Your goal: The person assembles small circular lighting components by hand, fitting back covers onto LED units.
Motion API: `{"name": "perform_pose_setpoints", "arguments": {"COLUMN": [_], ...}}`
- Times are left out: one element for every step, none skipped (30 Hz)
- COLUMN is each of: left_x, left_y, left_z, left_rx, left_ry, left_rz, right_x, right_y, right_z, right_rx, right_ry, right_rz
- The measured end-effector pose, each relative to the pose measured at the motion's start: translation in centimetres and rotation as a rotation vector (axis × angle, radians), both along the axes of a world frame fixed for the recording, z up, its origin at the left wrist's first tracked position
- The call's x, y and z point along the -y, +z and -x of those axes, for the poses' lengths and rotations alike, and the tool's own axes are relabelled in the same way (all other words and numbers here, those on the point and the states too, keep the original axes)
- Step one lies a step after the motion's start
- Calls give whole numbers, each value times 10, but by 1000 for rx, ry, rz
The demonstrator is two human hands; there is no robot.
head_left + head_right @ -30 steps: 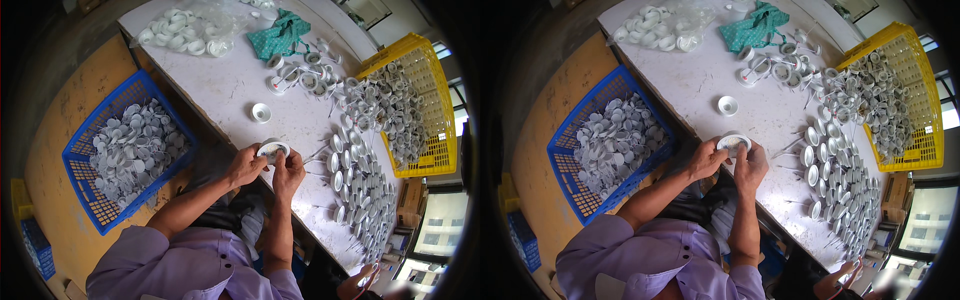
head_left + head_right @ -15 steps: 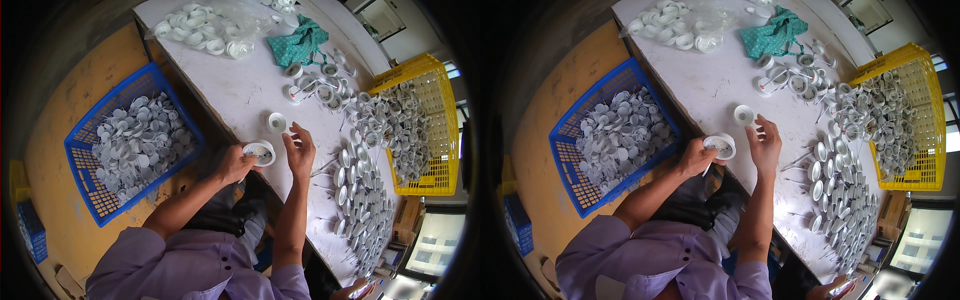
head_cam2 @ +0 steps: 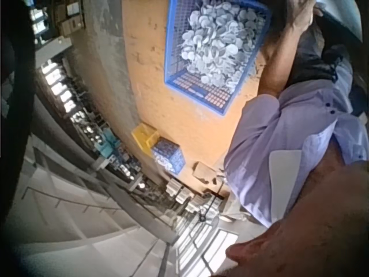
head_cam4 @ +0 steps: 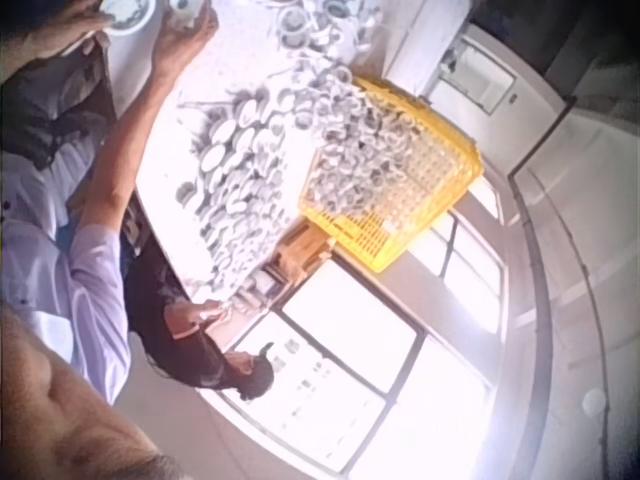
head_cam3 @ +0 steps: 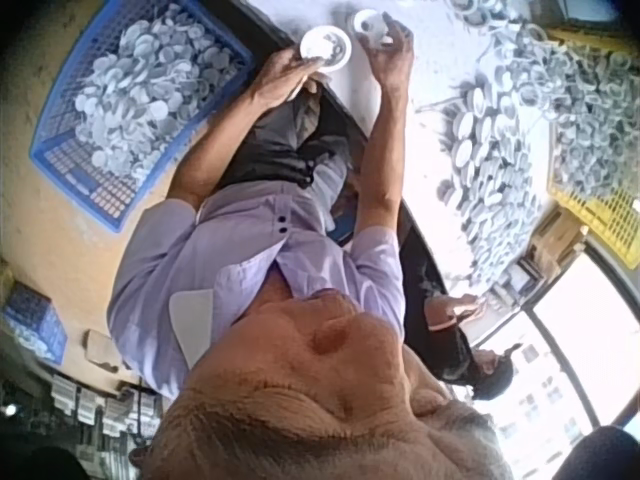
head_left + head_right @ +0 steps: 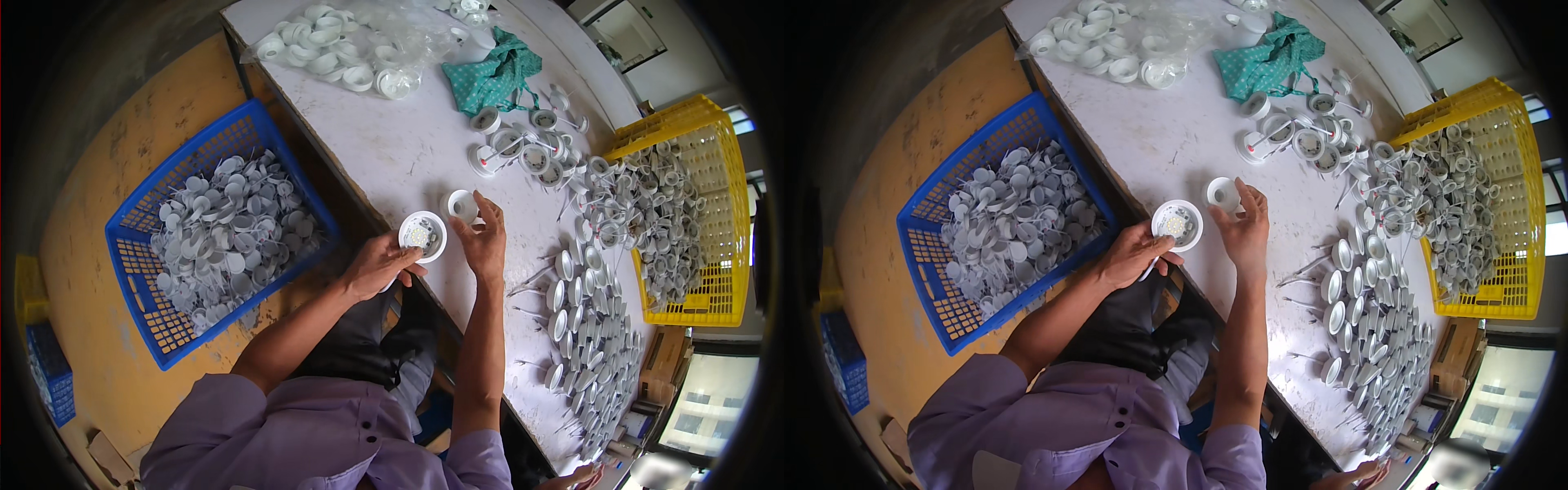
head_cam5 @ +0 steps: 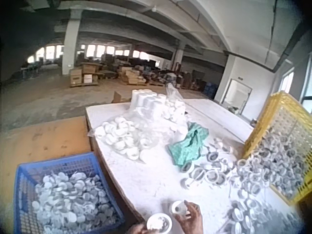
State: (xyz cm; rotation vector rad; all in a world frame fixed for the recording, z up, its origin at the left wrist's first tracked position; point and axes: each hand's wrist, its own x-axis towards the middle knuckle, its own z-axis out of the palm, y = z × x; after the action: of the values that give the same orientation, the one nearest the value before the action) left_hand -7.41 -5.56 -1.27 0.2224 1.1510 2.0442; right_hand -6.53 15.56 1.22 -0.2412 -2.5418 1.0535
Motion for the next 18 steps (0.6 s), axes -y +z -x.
{"name": "perform_pose_setpoints", "arguments": {"left_x": [-2, -3, -2, -3, -5, -6, -5, -7, -9, -11, -12, -14, -14, -15, -16, -17, -17, -17], "left_y": [1, 2, 3, 1, -1, -2, -2, 0, 1, 2, 2, 2, 3, 4, 5, 5, 3, 3], "left_z": [0, 0, -1, -2, -3, -5, -6, -8, -10, -13, -16, -19, -21, -23, -24, -26, -27, -28], "left_rx": [-2, 4, 10, 11, -8, -26, -27, -46, -64, -66, -72, -78, -81, -68, -55, -58, -58, -58], "left_ry": [-5, 0, 8, 10, -4, -15, -15, -29, -42, -55, -48, -40, -50, -62, -74, -81, -82, -82], "left_rz": [-2, -1, 2, 6, 15, 27, 32, 16, 1, 2, -7, -16, -13, 5, 23, 26, 8, -10], "right_x": [-3, -2, 1, 4, 6, 10, 14, 18, 21, 24, 27, 31, 33, 33, 32, 32, 33, 34], "right_y": [1, 6, 12, 22, 29, 32, 36, 42, 42, 42, 42, 44, 41, 37, 35, 35, 36, 37], "right_z": [-3, -7, -11, -18, -27, -36, -44, -53, -59, -63, -67, -71, -73, -76, -77, -81, -83, -86], "right_rx": [-2, -15, -27, 11, 10, -10, -31, -7, 0, 27, 53, 102, 102, 94, 86, 83, 75, 67], "right_ry": [-5, -21, -35, -58, -61, 21, 103, 155, 196, 214, 232, 225, 227, 220, 214, 206, 205, 205], "right_rz": [-2, 86, 176, 224, 224, 192, 160, 93, 17, 1, -13, -16, 9, 14, 19, 22, 90, 158]}}
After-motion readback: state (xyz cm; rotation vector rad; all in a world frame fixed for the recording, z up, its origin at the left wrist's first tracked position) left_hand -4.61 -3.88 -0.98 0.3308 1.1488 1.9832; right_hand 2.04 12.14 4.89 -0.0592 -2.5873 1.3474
